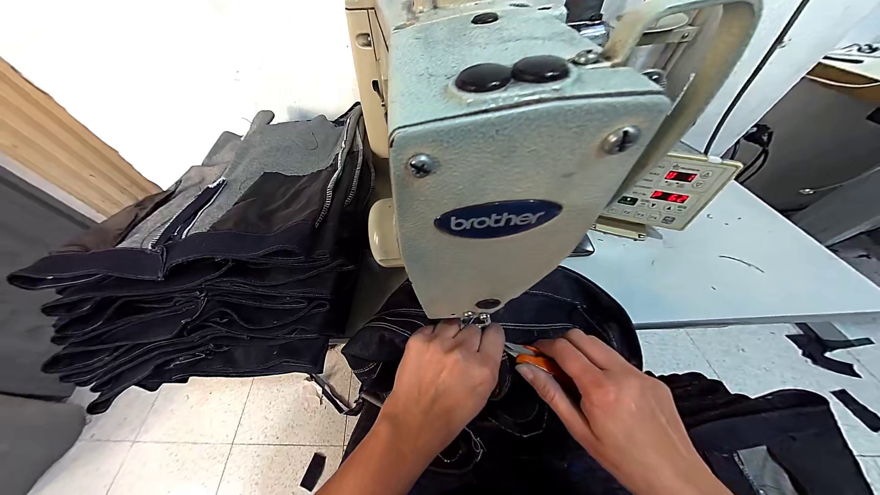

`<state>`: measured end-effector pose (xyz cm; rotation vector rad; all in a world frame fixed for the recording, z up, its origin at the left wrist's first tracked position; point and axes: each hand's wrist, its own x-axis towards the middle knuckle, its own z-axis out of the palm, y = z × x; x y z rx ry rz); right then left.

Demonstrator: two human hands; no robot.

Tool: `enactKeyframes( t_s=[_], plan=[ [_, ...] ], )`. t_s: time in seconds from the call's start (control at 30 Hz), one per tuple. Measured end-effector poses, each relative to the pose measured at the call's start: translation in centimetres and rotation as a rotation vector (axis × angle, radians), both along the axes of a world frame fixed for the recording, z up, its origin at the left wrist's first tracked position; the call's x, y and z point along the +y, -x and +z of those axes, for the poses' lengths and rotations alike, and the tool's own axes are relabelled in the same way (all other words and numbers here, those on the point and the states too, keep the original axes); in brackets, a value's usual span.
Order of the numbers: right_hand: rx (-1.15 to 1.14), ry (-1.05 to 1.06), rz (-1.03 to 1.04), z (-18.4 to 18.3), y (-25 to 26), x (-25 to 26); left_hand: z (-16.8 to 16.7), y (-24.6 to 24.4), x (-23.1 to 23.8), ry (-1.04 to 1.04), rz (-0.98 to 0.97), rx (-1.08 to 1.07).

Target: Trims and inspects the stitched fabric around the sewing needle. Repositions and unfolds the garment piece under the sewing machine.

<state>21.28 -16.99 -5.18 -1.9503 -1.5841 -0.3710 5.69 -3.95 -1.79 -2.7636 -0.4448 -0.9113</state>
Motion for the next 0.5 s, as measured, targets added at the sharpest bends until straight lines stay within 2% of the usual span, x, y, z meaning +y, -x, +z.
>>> enactKeyframes(
  t_s=[0.27, 0.33, 0.4, 0.47, 0.5],
  plan=[
    [-0.078, -0.025, 0.034, 0.3, 0.1, 1.1, -1.1, 0.4, -0.7, 0.027, 0.002, -0.150],
    [-0.063, -0.043, 0.050, 0.2, -0.1, 1.0, -0.9, 1.1, -0.9, 0.176, -0.015, -0.246],
    [0.001, -0.060, 0.060, 0.5, -0.5, 0.4, -0.3, 3.3, -1.0, 0.444, 0.035, -0.365],
    [0.058, -0.048, 0.060, 1.1, -1.4, -0.3, 0.5, 6.8, 0.0, 0.634, 0.190, -0.495],
    [0.073, -0.038, 0.057, 1.2, -1.8, -0.5, 0.6, 8.5, 1.0, 0.652, 0.294, -0.530]
  ],
)
